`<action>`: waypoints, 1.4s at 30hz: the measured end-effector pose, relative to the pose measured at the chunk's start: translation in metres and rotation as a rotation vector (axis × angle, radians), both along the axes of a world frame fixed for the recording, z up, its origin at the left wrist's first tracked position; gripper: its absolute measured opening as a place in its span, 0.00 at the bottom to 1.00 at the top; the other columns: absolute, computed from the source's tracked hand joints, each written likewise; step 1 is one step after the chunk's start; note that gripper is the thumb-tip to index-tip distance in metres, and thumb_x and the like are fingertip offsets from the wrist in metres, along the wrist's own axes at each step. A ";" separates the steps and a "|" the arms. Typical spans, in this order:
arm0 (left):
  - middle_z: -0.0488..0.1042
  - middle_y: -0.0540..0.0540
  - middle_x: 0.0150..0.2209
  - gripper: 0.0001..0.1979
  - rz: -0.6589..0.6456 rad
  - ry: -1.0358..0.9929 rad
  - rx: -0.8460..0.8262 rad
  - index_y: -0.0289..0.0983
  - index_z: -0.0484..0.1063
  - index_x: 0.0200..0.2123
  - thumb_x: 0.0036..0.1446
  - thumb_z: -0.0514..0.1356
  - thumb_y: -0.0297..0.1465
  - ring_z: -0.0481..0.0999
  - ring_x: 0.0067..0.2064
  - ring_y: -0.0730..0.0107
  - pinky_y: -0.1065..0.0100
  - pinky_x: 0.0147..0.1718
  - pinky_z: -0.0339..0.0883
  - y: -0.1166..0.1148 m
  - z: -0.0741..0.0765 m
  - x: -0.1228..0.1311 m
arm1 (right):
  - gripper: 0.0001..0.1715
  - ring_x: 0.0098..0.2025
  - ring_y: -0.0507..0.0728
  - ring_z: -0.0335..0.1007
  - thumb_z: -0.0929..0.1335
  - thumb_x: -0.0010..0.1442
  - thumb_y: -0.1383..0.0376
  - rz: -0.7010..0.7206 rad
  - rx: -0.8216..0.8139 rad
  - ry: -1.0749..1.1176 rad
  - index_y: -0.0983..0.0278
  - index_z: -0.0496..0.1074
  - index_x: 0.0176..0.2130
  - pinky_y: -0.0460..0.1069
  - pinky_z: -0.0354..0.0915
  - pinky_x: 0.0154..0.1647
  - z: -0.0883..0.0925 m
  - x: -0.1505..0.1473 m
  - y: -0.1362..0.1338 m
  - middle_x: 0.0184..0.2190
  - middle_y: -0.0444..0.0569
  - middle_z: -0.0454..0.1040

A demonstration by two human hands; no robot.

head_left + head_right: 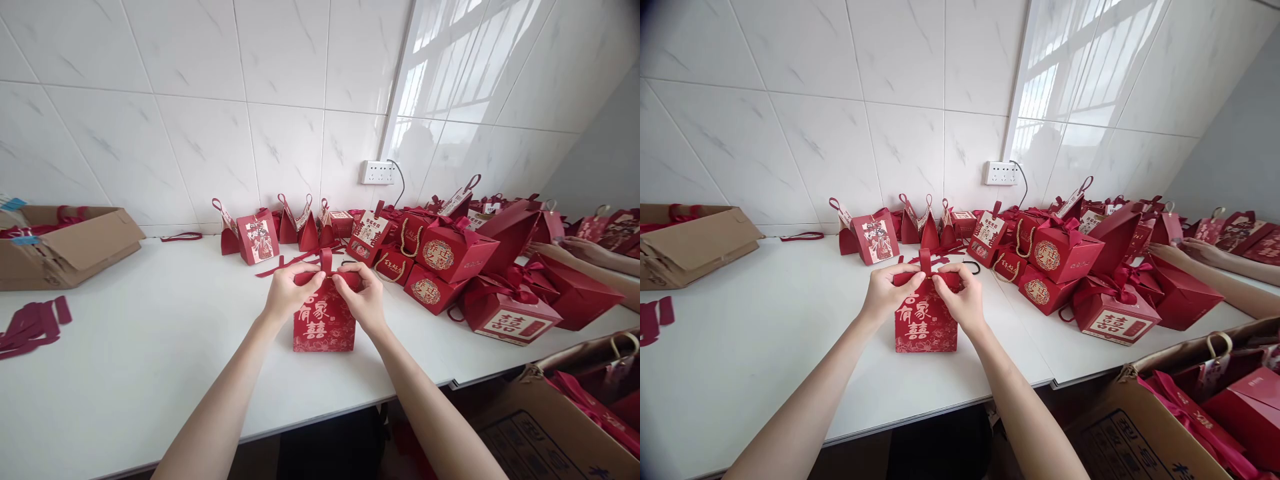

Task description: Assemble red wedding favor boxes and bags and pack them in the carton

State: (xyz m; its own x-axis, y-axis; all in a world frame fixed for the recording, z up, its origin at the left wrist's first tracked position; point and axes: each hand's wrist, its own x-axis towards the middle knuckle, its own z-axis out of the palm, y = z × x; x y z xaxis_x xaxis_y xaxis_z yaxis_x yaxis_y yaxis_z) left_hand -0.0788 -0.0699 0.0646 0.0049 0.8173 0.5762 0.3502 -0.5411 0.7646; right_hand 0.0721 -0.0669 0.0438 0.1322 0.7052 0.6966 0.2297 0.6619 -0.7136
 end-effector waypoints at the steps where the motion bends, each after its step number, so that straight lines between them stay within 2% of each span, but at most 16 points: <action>1: 0.80 0.48 0.32 0.09 -0.001 0.005 0.003 0.37 0.77 0.30 0.49 0.62 0.36 0.78 0.35 0.67 0.70 0.37 0.72 0.000 0.000 0.000 | 0.05 0.31 0.53 0.71 0.69 0.51 0.62 0.006 -0.016 0.003 0.61 0.69 0.30 0.48 0.67 0.33 0.000 0.000 0.000 0.28 0.43 0.75; 7: 0.79 0.47 0.31 0.10 0.004 0.017 -0.005 0.37 0.77 0.30 0.49 0.61 0.37 0.78 0.34 0.66 0.69 0.36 0.72 0.001 0.000 0.001 | 0.06 0.29 0.53 0.69 0.69 0.51 0.61 0.040 -0.089 0.016 0.61 0.69 0.28 0.48 0.66 0.31 0.002 0.000 0.001 0.27 0.43 0.74; 13: 0.78 0.47 0.30 0.09 -0.101 -0.004 -0.019 0.35 0.74 0.27 0.49 0.60 0.36 0.77 0.34 0.66 0.69 0.35 0.70 0.000 0.000 0.000 | 0.06 0.29 0.53 0.69 0.68 0.51 0.61 0.035 -0.088 0.004 0.61 0.69 0.28 0.48 0.65 0.31 0.002 0.000 0.000 0.27 0.43 0.74; 17: 0.77 0.48 0.29 0.08 -0.121 -0.009 -0.030 0.35 0.73 0.26 0.49 0.61 0.35 0.76 0.33 0.66 0.69 0.34 0.70 0.000 -0.001 0.001 | 0.06 0.29 0.53 0.69 0.68 0.51 0.61 0.038 -0.085 0.002 0.61 0.68 0.28 0.48 0.65 0.32 0.003 0.000 0.000 0.27 0.43 0.74; 31: 0.76 0.48 0.25 0.10 -0.081 0.030 -0.020 0.35 0.72 0.23 0.51 0.59 0.35 0.75 0.29 0.68 0.71 0.30 0.68 -0.002 0.002 0.001 | 0.07 0.30 0.54 0.70 0.68 0.52 0.60 0.032 -0.085 -0.026 0.61 0.69 0.29 0.49 0.66 0.32 0.004 0.002 -0.001 0.28 0.44 0.75; 42: 0.77 0.47 0.27 0.08 -0.087 -0.019 -0.023 0.35 0.73 0.26 0.50 0.60 0.34 0.76 0.31 0.68 0.70 0.31 0.69 0.000 -0.002 0.003 | 0.06 0.30 0.54 0.70 0.68 0.52 0.61 0.019 -0.067 -0.036 0.61 0.69 0.28 0.48 0.66 0.33 0.002 0.002 0.000 0.27 0.44 0.74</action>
State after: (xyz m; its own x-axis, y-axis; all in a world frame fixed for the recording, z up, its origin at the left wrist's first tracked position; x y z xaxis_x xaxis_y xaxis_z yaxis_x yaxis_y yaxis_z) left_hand -0.0754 -0.0700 0.0623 0.0660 0.8274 0.5577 0.2880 -0.5510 0.7833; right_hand 0.0742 -0.0668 0.0459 0.0941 0.7523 0.6521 0.2437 0.6176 -0.7477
